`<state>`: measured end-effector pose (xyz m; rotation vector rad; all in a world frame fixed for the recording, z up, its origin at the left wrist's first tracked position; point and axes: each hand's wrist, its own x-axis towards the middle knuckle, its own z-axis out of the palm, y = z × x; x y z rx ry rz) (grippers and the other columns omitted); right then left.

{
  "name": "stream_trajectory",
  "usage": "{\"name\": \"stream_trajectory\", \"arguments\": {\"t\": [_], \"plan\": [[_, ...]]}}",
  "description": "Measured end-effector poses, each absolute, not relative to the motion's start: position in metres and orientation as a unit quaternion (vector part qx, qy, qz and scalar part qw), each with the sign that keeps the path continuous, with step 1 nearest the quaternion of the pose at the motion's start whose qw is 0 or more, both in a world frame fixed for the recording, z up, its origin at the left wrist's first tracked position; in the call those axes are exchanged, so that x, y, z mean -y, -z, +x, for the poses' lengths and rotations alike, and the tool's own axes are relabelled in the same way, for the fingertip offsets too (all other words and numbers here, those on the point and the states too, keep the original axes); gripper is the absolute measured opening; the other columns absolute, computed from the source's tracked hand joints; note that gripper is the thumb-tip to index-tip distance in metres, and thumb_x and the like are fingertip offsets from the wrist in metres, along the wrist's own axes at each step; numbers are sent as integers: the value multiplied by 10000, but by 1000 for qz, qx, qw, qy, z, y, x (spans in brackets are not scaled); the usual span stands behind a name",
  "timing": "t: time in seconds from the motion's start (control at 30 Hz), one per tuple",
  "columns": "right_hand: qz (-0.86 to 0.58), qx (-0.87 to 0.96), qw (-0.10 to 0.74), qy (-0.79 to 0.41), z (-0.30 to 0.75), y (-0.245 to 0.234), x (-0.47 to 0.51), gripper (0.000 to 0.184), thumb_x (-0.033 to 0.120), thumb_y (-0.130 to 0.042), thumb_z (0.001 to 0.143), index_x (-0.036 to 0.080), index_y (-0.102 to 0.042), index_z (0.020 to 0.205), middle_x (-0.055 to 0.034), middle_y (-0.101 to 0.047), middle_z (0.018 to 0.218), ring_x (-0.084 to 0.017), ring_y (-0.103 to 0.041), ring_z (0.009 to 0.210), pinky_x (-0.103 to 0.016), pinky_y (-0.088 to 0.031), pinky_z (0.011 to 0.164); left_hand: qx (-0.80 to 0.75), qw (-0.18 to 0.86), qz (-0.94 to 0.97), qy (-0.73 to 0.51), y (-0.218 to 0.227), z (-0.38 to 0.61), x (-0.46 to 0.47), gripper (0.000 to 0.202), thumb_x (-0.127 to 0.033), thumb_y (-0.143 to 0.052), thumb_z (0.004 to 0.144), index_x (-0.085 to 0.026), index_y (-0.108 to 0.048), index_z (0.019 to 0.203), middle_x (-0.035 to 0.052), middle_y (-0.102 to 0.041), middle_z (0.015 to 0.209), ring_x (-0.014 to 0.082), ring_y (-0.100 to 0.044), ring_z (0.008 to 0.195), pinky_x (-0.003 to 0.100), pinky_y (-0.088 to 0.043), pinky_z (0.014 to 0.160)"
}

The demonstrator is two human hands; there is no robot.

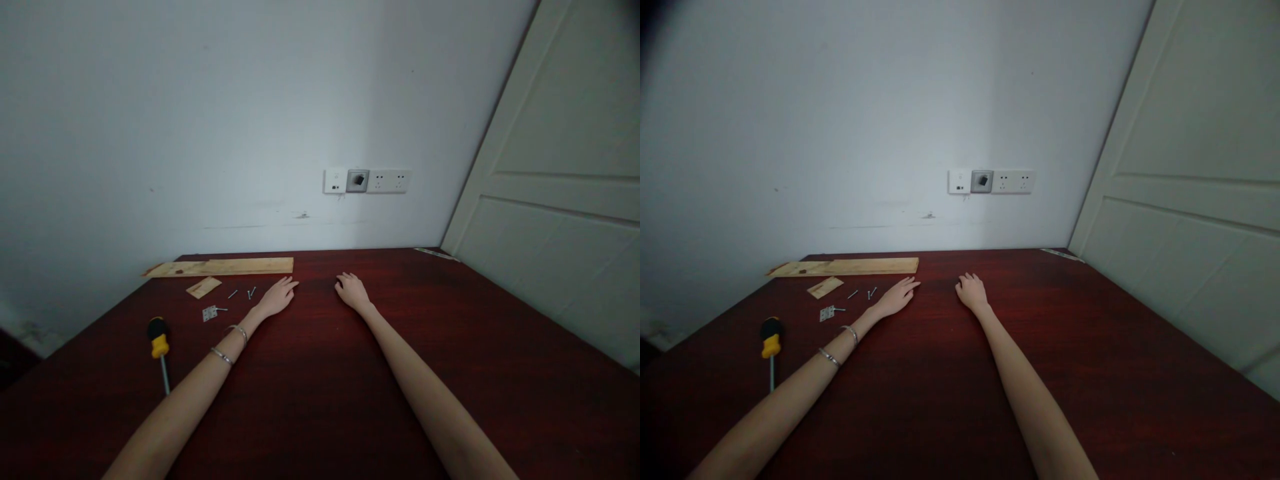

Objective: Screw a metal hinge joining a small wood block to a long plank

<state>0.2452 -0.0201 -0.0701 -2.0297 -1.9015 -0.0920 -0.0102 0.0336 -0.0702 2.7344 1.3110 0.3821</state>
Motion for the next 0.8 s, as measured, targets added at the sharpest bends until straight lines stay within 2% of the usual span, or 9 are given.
{"name": "stream_trajectory", "arguments": {"t": [0.37,0.8], "plan": [[-709,681,179,40,247,73,20,425,274,-362,903,138,-573,1246,-117,-538,1337,-253,-431,1268,-346,-332,1022,-423,57,894,-139,68,-10,-27,451,-239,-326,918,-141,-482,1330,95,-368,1466,222,-273,1389,387,-246,1144],[-712,680,170,38,249,78,15,431,270,-374,894,136,-572,1252,-134,-524,1350,-272,-433,1273,-376,-346,1018,-422,53,895,-137,72,-10,-29,451,-233,-328,914,-148,-482,1330,83,-382,1460,199,-283,1386,366,-241,1152]]}}
